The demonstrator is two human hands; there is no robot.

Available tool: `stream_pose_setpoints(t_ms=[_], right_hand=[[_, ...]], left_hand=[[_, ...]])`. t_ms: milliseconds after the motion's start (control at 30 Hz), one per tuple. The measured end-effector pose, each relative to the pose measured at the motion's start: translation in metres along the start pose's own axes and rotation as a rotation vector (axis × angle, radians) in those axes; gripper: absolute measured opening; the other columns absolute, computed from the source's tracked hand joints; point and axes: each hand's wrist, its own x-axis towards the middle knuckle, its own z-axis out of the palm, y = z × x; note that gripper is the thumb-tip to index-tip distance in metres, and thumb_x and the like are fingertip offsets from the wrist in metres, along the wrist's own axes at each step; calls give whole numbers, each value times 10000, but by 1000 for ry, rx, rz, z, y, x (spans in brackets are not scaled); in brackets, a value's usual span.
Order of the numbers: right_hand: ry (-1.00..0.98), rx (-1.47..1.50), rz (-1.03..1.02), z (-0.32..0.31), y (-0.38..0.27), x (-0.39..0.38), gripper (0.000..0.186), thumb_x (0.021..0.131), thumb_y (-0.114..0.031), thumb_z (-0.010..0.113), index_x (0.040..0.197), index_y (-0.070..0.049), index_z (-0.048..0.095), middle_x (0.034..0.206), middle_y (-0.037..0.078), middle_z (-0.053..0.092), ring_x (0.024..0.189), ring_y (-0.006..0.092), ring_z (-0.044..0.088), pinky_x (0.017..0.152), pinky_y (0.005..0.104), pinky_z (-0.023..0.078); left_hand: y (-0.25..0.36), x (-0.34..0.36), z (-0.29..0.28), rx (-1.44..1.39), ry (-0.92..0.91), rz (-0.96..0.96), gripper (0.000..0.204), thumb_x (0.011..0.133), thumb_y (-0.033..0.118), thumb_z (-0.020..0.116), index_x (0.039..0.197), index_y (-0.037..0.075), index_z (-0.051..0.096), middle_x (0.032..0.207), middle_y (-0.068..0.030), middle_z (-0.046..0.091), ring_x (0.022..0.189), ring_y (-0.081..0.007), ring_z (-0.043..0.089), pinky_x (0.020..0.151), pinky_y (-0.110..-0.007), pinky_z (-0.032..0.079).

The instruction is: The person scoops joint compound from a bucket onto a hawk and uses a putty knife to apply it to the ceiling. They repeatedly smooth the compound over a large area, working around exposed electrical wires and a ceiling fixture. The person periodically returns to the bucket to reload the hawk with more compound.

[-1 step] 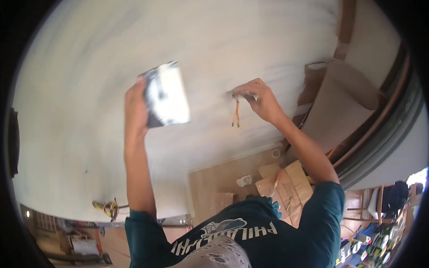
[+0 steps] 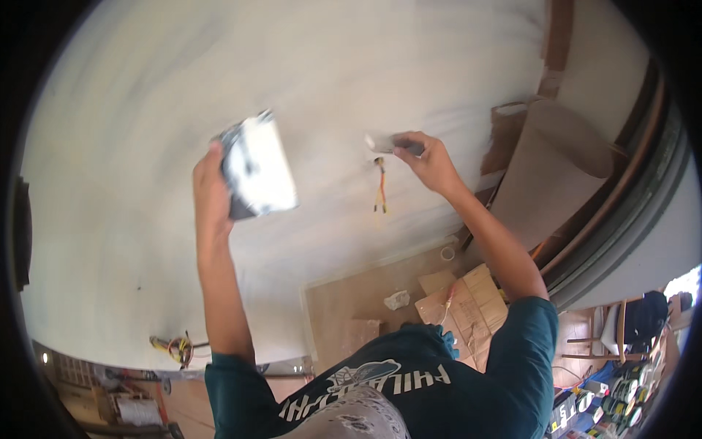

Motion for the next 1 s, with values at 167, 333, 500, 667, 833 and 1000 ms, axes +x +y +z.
stream_pose_setpoints(t_ms=[167,333,500,667,833,1000], right_hand=[[244,64,-27,-60,29,80,257,922,-56,609,1174,-14,631,1077,72,695,923,184,648,850,322,481],[573,-660,-638,-110,-16,162,424,842,65,553,1233,-82,622,1189,52,675,1032,277,645,936,387,492],[730,-906,-809,-141,-26,228,550,773,136,536,1255,-114,623,1302,40,620,1203,241,578,1069,384,460],[653,-947,-831,-129,14,237,584,788,126,519,1290,-162,601,1344,12,592,1238,204,557,1092,358,447],[638,-966,-770,-128,5,223,595,789,127,536,1295,-179,600,1283,29,631,1156,241,612,1020,357,507],[741,-931,-835,-151,-44,254,593,805,110,496,1301,-200,591,1310,-8,614,1202,210,582,1017,341,493]], left_hand=[[-72,-37,-48,-127,182,-296,433,1043,357,419,1113,-19,622,1014,-95,683,890,-169,666,800,-324,528],[-122,-96,-92,-385,206,-516,425,1038,345,414,1246,6,565,1148,-94,662,1028,-218,653,896,-369,530],[-134,-130,-123,-431,246,-564,406,1027,319,417,1285,34,550,1177,-89,648,1045,-231,642,907,-388,531],[-150,-138,-129,-453,286,-586,395,1024,315,416,1267,39,560,1157,-87,652,1021,-231,648,885,-391,540],[-152,-138,-118,-474,274,-623,387,1029,311,412,1252,36,569,1107,-78,664,983,-218,656,858,-384,549],[-147,-124,-89,-501,221,-592,378,1033,316,413,1238,42,574,1094,-74,667,971,-210,656,848,-372,550]])
